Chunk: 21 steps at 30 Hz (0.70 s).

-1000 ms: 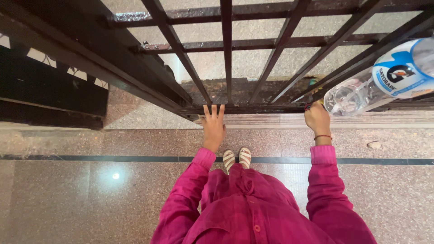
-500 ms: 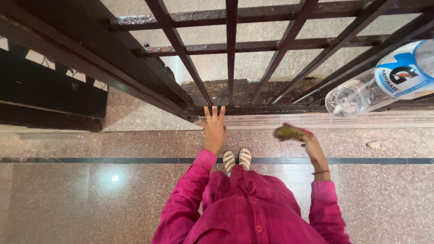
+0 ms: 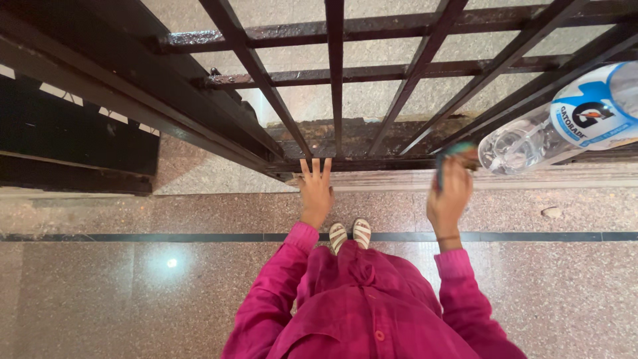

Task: The person cleans the bars and frame of a metal gate by hand using a cloth.

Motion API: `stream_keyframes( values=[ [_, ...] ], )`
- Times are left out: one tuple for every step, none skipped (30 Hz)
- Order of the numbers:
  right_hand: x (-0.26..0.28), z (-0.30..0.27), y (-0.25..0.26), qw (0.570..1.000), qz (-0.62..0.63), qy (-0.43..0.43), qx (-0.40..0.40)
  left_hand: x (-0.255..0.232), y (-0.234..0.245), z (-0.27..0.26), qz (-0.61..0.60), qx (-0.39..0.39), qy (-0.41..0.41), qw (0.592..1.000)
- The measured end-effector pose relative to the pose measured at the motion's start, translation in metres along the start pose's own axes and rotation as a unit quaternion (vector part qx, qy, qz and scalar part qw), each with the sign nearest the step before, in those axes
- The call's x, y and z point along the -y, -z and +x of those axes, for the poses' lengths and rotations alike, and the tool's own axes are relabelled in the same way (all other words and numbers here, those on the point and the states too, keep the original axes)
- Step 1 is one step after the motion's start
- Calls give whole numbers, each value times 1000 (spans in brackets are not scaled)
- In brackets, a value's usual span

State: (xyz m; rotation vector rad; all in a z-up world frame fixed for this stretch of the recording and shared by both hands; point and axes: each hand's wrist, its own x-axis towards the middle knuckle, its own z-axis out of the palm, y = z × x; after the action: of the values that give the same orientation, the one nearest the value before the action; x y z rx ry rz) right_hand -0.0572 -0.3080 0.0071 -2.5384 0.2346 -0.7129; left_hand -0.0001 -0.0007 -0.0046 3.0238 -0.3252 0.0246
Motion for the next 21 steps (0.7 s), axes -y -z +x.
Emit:
stream_keyframes(
  values=[
    [-3, 6, -8, 992, -98, 72, 33, 0, 0, 0, 1, 1, 0, 1000],
    [-6, 7, -12, 991, -103, 71, 41, -1, 0, -1, 2, 3, 0, 1000],
    [-8, 11, -16, 990, -107, 72, 49, 0, 0, 1, 3, 2, 1, 1000],
    [-7, 15, -18, 990, -111, 72, 56, 0, 0, 0, 2, 0, 0, 1000],
    [-6, 19, -16, 987, -125, 66, 71, 0, 1, -1, 2, -2, -2, 1000],
    [-5, 25, -12, 985, -139, 60, 86, 0, 1, 0, 2, -3, -3, 1000],
    [-1, 30, -6, 981, -153, 54, 101, 1, 1, 0, -1, -5, -4, 1000],
    [3, 35, 0, 983, -130, 44, 120, 1, 1, 0, -4, -6, -4, 1000],
    [7, 41, 6, 984, -108, 34, 140, 1, 0, 0, -8, -7, -6, 1000],
    [10, 48, 9, 983, -86, 23, 159, 1, 0, 0, -8, -9, -7, 1000],
    [11, 57, 10, 982, -60, 24, 177, 1, 0, -1, -7, -10, -9, 1000],
    [8, 67, 11, 980, -33, 24, 195, 1, 1, -1, -7, -12, -10, 1000],
    [5, 73, 11, 977, -5, 24, 213, 0, 1, -2, -6, -11, -10, 1000],
    [1, 77, 12, 976, 0, 37, 216, 0, 1, -2, -6, -11, -10, 1000],
    [-2, 80, 11, 975, 6, 50, 218, 0, 2, -2, -4, -11, -10, 1000],
    [-4, 81, 10, 973, 12, 63, 220, 0, 3, -3, -6, -10, -9, 1000],
    [-3, 76, 8, 979, 4, 63, 196, 0, 4, -3, -9, -10, -9, 1000],
    [1, 68, 6, 983, -3, 63, 171, 0, 4, -3, -11, -10, -8, 1000],
    [5, 60, 5, 987, -10, 63, 147, 1, 4, -3, -14, -12, -10, 1000],
    [8, 52, 7, 988, -8, 58, 146, 1, 3, -2, -16, -14, -12, 1000],
    [10, 43, 11, 988, -5, 53, 145, 1, 2, -2, -18, -16, -13, 1000]
  ],
)
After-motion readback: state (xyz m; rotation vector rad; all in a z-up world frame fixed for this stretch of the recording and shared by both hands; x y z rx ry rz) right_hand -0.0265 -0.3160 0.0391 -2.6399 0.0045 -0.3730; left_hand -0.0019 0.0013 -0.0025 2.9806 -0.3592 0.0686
